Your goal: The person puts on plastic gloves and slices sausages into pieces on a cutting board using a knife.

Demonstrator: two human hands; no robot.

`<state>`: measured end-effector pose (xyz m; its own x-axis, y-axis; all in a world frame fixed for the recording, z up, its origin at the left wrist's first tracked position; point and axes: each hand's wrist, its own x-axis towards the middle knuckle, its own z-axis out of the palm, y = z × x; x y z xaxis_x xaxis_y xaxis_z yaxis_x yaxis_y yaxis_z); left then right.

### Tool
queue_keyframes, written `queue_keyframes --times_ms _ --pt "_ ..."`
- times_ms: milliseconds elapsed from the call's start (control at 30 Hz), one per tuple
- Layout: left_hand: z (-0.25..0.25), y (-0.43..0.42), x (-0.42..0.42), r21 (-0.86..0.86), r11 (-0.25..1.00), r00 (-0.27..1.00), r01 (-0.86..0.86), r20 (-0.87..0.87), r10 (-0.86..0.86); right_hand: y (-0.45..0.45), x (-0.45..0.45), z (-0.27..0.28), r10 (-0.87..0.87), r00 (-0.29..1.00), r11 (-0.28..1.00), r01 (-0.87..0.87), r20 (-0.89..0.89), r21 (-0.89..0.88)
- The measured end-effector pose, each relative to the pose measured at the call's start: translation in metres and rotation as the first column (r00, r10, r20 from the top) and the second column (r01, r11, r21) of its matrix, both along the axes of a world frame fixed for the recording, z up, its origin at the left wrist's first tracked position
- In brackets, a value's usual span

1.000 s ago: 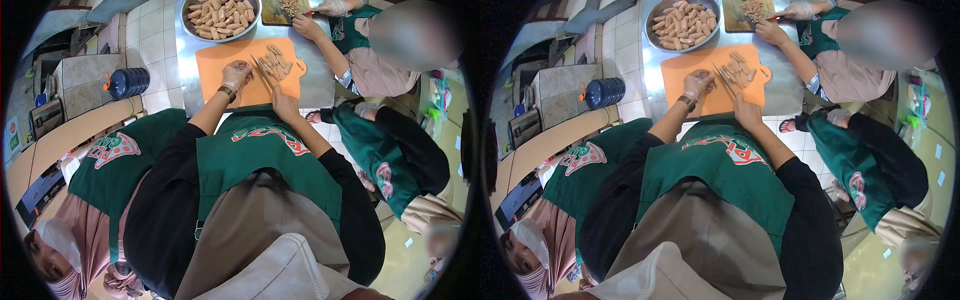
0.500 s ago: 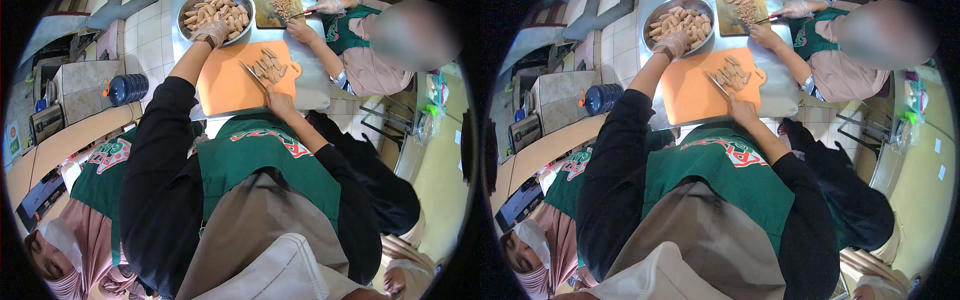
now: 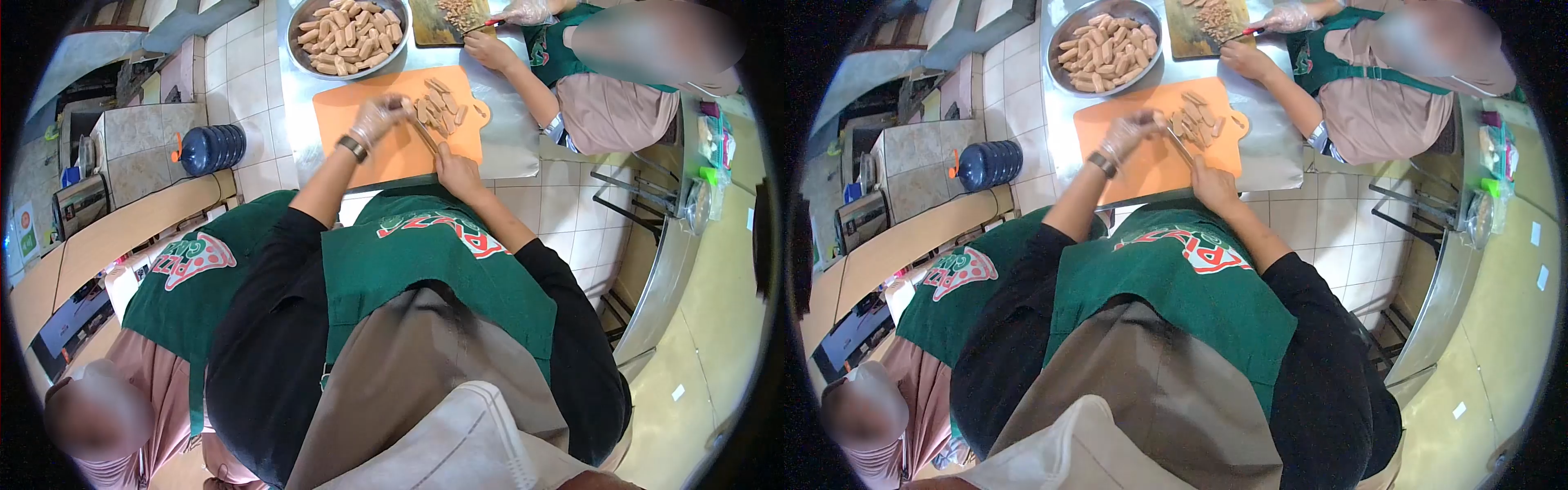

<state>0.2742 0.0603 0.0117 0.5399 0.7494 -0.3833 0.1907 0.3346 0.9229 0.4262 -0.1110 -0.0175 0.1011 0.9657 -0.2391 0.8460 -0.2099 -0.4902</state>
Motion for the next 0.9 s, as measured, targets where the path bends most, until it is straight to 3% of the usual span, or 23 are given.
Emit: queue_keyframes --times_ms 33,133,167,200,267,367,533,600,800,900 --pt "-0.018 -0.015 0.001 -0.113 0.991 0.996 -0.068 0.051 0.074 0.0 -0.001 -0.002 0.001 1.0 1.0 -0.001 -0.002 -0.001" --pt "-0.05 -0.037 0.002 -0.104 0.973 0.979 -0.204 -0.042 0.201 -0.002 -0.003 -0.003 -0.006 1.0 1.0 0.007 0.018 -0.012" --pt "-0.058 -0.041 0.002 -0.21 0.943 0.959 -0.258 0.058 0.276 -0.002 -0.005 -0.002 -0.011 1.0 1.0 0.012 0.013 -0.016" --pt "-0.061 -0.04 0.003 -0.213 0.941 0.958 -0.263 0.057 0.281 -0.003 -0.006 -0.002 -0.016 1.0 1.0 0.016 0.008 -0.018" --pt "-0.067 -0.039 0.001 -0.069 0.946 0.945 -0.316 -0.111 0.307 -0.004 -0.01 -0.002 -0.018 1.0 1.0 0.018 0.009 -0.02" --pt "-0.062 -0.041 0.003 -0.07 0.924 0.917 -0.376 -0.171 0.36 -0.003 -0.013 -0.001 -0.024 1.0 0.999 0.024 0.017 -0.021" --pt "-0.054 -0.041 0.01 -0.16 0.895 0.908 -0.416 -0.128 0.399 0.0 -0.01 0.006 -0.004 0.999 1.0 0.005 0.033 -0.006" --pt "-0.049 -0.041 0.011 -0.045 0.916 0.897 -0.399 -0.227 0.38 0.002 -0.01 0.007 0.029 0.998 1.0 -0.028 0.062 -0.004" --pt "-0.062 -0.04 0.011 -0.123 0.888 0.894 -0.442 -0.147 0.424 0.002 -0.012 0.011 0.03 0.999 0.999 -0.029 0.033 -0.029" --pt "-0.061 -0.041 0.011 -0.068 0.897 0.89 -0.438 -0.175 0.421 0.002 -0.012 0.013 0.056 0.998 0.997 -0.058 0.033 0.044"
